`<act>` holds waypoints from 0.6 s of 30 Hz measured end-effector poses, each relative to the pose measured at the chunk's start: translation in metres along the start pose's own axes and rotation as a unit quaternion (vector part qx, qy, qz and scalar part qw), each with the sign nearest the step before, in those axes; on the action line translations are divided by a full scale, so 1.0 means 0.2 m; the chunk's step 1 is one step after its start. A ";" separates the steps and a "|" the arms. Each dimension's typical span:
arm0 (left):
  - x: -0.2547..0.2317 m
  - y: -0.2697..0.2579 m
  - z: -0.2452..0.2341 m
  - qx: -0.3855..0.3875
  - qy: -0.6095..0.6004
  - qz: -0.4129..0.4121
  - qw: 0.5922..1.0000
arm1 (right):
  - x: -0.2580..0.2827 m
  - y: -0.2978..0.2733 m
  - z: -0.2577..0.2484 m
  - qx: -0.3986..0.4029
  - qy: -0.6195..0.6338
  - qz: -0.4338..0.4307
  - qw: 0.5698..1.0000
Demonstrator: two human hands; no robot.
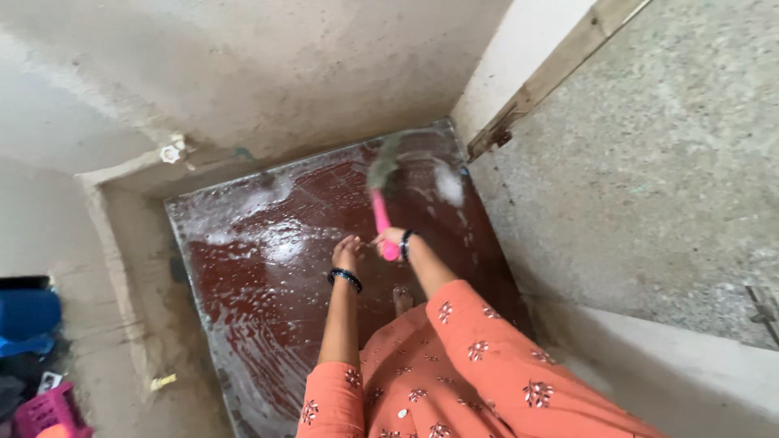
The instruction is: The person scrubs a reddish floor using a handheld brush. They pour water from a blue bucket and continue scrubbing the wet surface.
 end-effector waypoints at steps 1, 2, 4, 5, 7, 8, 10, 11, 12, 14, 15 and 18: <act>-0.01 -0.01 -0.08 -0.003 -0.001 0.001 1.000 | -0.07 0.04 0.11 0.017 -0.054 0.019 0.998; -0.01 -0.02 -0.18 -0.027 -0.010 -0.015 0.999 | -0.13 0.09 0.23 0.028 -0.095 0.022 0.995; -0.02 -0.04 -0.30 -0.053 -0.019 -0.031 0.998 | -0.25 0.20 0.46 0.040 -0.135 0.006 0.990; 0.02 -0.06 -0.37 -0.075 -0.070 -0.084 0.991 | -0.30 0.24 0.57 0.043 -0.137 -0.004 0.990; 0.04 -0.10 -0.52 -0.098 -0.122 -0.136 0.978 | -0.37 0.26 0.65 0.038 -0.123 -0.025 0.991; 0.03 -0.10 -0.55 -0.080 -0.135 -0.140 0.978 | -0.42 0.33 0.73 0.032 -0.117 -0.036 0.992; 0.02 -0.10 -0.57 -0.060 -0.149 -0.145 0.976 | -0.45 0.37 0.78 0.003 -0.097 -0.051 0.994; 0.01 -0.09 -0.55 -0.057 -0.143 -0.145 0.977 | -0.45 0.37 0.74 -0.016 -0.091 -0.058 0.994; 0.03 -0.08 -0.49 -0.051 -0.128 -0.145 0.980 | -0.44 0.36 0.67 -0.032 -0.068 -0.060 0.995; 0.06 -0.04 -0.33 -0.032 -0.060 -0.145 0.987 | -0.41 0.30 0.51 -0.055 0.012 -0.071 0.996; 0.09 -0.03 -0.24 -0.018 -0.022 -0.145 0.989 | -0.41 0.25 0.42 -0.068 0.042 -0.084 0.993; 0.27 -0.08 0.06 0.048 0.059 -0.168 0.983 | -0.36 0.02 0.16 -0.104 0.142 -0.127 0.976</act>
Point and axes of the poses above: each hand's wrist, its own y-axis towards the middle knuckle, its own z-axis out of the palm, x = y × z, the point moved 7 cm from there along y, towards the middle knuckle, and after that the axes turned 11 degrees about -z, right-handed, at the moved point
